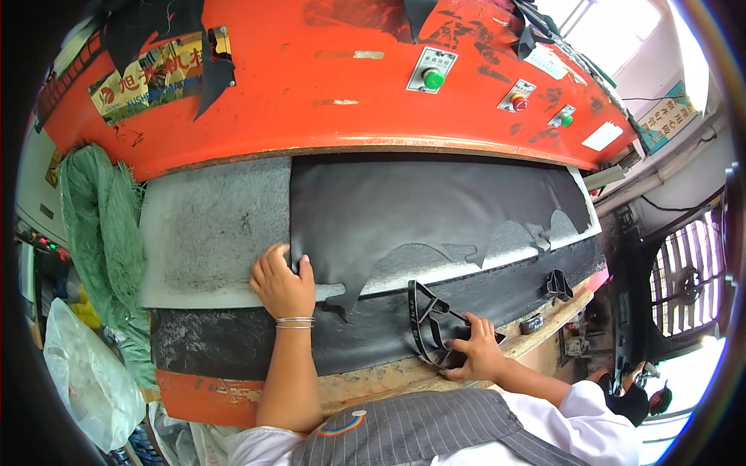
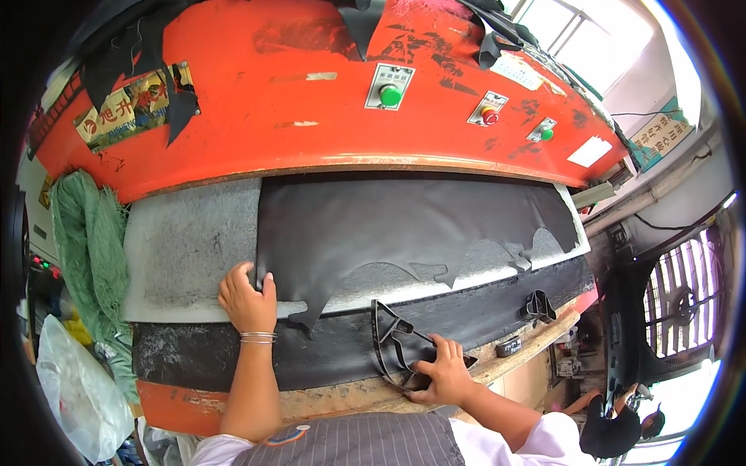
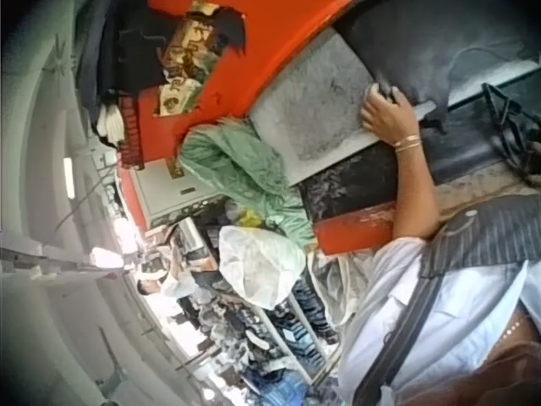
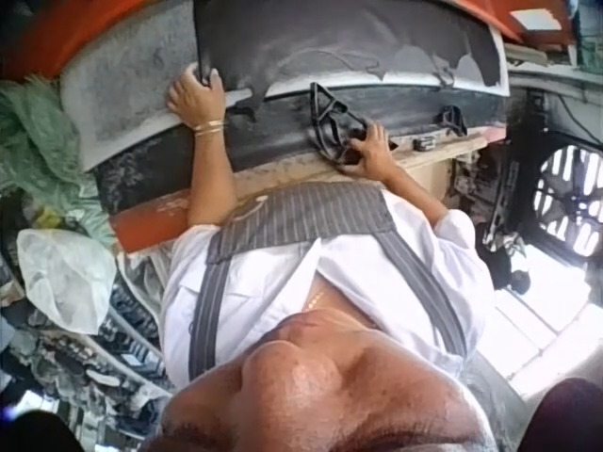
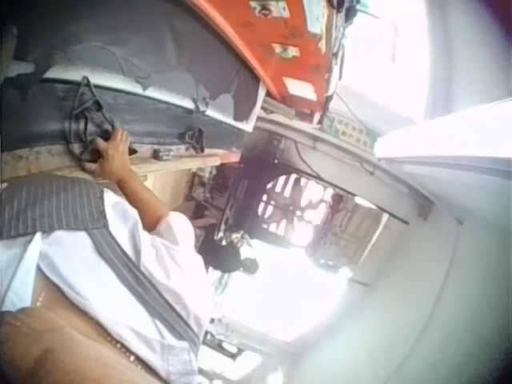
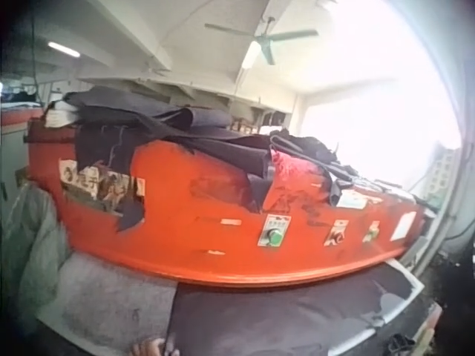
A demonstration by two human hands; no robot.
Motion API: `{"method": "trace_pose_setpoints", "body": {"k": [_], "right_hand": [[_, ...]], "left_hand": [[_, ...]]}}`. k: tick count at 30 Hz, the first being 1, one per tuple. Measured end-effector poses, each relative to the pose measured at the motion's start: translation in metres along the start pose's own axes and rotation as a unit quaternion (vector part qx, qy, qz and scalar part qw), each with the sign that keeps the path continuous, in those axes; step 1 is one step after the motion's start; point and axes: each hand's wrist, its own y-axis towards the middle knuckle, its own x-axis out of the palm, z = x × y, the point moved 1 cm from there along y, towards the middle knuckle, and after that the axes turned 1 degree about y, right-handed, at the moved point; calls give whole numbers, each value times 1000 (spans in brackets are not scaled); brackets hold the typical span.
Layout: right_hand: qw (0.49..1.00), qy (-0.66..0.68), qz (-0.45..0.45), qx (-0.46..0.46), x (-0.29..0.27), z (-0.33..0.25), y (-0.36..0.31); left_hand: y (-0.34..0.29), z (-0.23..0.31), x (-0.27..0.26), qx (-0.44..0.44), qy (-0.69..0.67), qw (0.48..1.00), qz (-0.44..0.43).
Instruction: Operating a hydraulic clicker press to die-cut leather or synthetic fabric pieces for shoe manufacturing.
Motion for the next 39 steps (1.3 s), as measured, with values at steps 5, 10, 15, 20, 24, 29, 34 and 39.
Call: {"method": "trace_pose_setpoints", "body": {"k": [5, 10, 15, 20, 24, 29, 34, 39], "right_hand": [[986, 127, 15, -110, -28, 6, 21], [969, 75, 65, -225, -86, -8, 118], [967, 68, 63, -239, -65, 2, 215], [958, 36, 55, -280, -60, -7, 260], [957, 19, 43, -286, -55, -2, 267], [963, -4, 115, -243, -47, 13, 237], [972, 114, 204, 19, -12, 24, 213], [963, 124, 238, 23, -1, 28, 214]], "left_hand": [[-2, -21, 10, 85, -12, 996, -40], [-5, -20, 12, 56, -18, 996, -61], [-9, -18, 16, 60, -34, 994, -81], [-10, -21, 10, 51, -30, 995, -81], [-5, -17, 8, 62, -44, 994, -73], [22, -21, 6, 34, -111, 985, -129], [81, -38, 34, 86, -177, 971, -136], [83, -15, 46, 140, 3, 974, -180]]}}
